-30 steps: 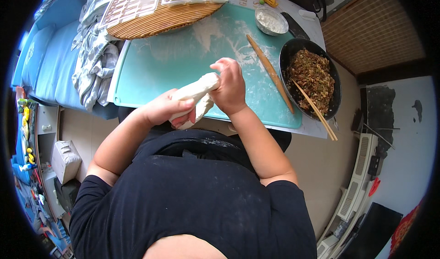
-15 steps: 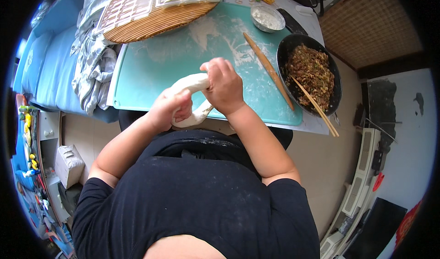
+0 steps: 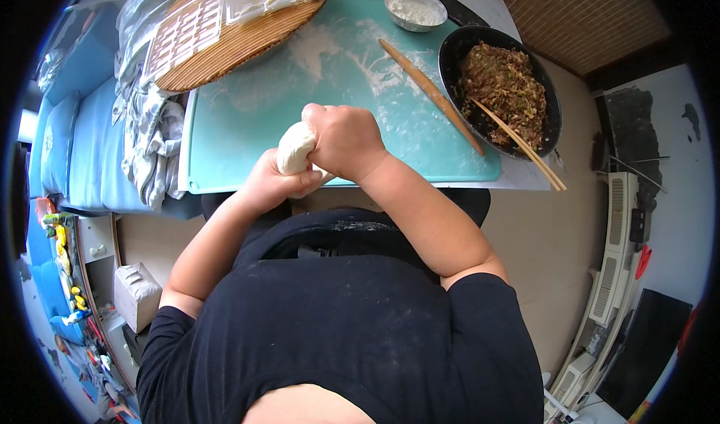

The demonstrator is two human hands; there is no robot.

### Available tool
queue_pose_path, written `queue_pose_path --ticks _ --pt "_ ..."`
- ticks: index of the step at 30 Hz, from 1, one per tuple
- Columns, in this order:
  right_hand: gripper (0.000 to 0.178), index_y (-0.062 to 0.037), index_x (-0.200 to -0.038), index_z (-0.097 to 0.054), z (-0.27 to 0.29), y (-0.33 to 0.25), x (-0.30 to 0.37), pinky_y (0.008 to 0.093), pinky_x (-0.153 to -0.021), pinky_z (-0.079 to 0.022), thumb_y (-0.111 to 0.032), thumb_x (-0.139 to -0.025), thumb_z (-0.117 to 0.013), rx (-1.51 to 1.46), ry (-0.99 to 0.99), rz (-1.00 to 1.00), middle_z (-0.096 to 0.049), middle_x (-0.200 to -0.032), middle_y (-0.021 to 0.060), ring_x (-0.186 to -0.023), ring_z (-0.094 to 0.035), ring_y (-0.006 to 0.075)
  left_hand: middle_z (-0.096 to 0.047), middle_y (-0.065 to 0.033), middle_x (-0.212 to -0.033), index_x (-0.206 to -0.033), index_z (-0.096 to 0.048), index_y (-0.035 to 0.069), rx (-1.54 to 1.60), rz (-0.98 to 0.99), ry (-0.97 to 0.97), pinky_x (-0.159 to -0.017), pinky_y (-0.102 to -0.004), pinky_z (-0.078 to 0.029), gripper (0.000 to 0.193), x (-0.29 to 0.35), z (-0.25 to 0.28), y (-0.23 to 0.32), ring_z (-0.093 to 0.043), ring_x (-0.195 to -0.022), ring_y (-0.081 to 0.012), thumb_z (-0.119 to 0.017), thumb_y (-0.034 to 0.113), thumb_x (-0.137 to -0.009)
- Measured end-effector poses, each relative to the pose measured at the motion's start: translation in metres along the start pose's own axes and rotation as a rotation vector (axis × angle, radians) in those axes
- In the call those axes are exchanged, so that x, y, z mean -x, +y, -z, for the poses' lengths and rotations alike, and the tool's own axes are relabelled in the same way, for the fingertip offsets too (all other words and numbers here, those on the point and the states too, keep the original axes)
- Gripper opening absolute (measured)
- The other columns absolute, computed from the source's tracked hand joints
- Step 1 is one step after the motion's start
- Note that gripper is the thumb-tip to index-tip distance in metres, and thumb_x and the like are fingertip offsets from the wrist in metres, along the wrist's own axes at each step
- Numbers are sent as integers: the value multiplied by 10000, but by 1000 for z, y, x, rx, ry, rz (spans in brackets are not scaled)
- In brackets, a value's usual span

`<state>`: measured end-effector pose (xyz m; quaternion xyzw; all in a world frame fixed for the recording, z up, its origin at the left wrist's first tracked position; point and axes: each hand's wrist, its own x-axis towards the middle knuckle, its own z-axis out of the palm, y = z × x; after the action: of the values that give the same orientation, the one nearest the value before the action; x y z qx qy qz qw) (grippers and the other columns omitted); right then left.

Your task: The person folds a dumpling wrapper around a filling and places it on a tray. They then retrieve a large piece of dough from a bowl, knead it on a floured cutting board, and roll it into a long, thin log using their hands.

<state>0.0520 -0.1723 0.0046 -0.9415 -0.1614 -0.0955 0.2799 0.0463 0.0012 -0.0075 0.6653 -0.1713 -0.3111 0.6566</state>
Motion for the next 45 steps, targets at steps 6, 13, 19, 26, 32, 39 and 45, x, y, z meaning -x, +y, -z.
queue_pose_path --ticks 6,13,19,26,32,39,45 --pt "212 -74 -917 -523 -40 27 8 331 -662 -483 -97 -741 -638 -419 319 -86 -586 -835 81 -777 -585 234 -417 -13 -554 -817 -532 27 732 -175 -185 -471 -266 -296 400 10 -4 19 -360 -485 -113 -505 418 -894" --pt "134 -31 -901 -551 -24 24 8 321 -653 -491 -87 -792 -606 -1154 77 -456 -621 -785 79 -701 -606 180 -528 -185 -1160 -1315 -358 -20 719 -5 -215 -961 -440 -423 801 2 10 -15 -547 -1080 -331 -657 485 -769" --pt "202 -68 -759 -578 8 2 6 360 -603 -483 -254 -732 -651 -272 12 -207 -641 -776 118 -695 -617 316 -602 -116 -1023 -1234 -441 17 160 -318 307 -853 -357 -497 617 -6 12 -19 -602 -959 -218 -742 51 -697" --pt "255 -106 -915 -560 -3 10 8 375 -686 -486 -149 -683 -657 -88 357 216 -582 -873 80 -809 -592 255 -567 -50 -817 -1178 -481 -30 72 15 181 -558 -216 -434 468 0 3 7 -532 -630 -83 -686 113 -781" --pt "261 -62 -1030 -507 -46 40 28 302 -764 -474 -87 -784 -590 -676 49 -360 -582 -926 96 -827 -588 204 -590 -34 -777 -1227 -464 -54 396 -217 45 -614 -217 -431 542 4 15 0 -544 -641 -87 -668 235 -816" --pt "166 -46 -942 -549 -40 29 21 278 -707 -486 -139 -833 -634 -918 131 -288 -621 -858 45 -763 -605 137 -641 -125 -1002 -1250 -450 -5 462 29 -219 -818 -334 -486 726 7 14 -14 -619 -912 -198 -774 336 -698" --pt "254 -118 -818 -574 -20 20 17 378 -607 -489 -275 -666 -703 -192 117 232 -614 -757 88 -692 -603 276 -548 -40 -639 -1067 -529 -21 226 229 -139 -620 -261 -450 510 1 10 5 -533 -581 -124 -718 349 -771"
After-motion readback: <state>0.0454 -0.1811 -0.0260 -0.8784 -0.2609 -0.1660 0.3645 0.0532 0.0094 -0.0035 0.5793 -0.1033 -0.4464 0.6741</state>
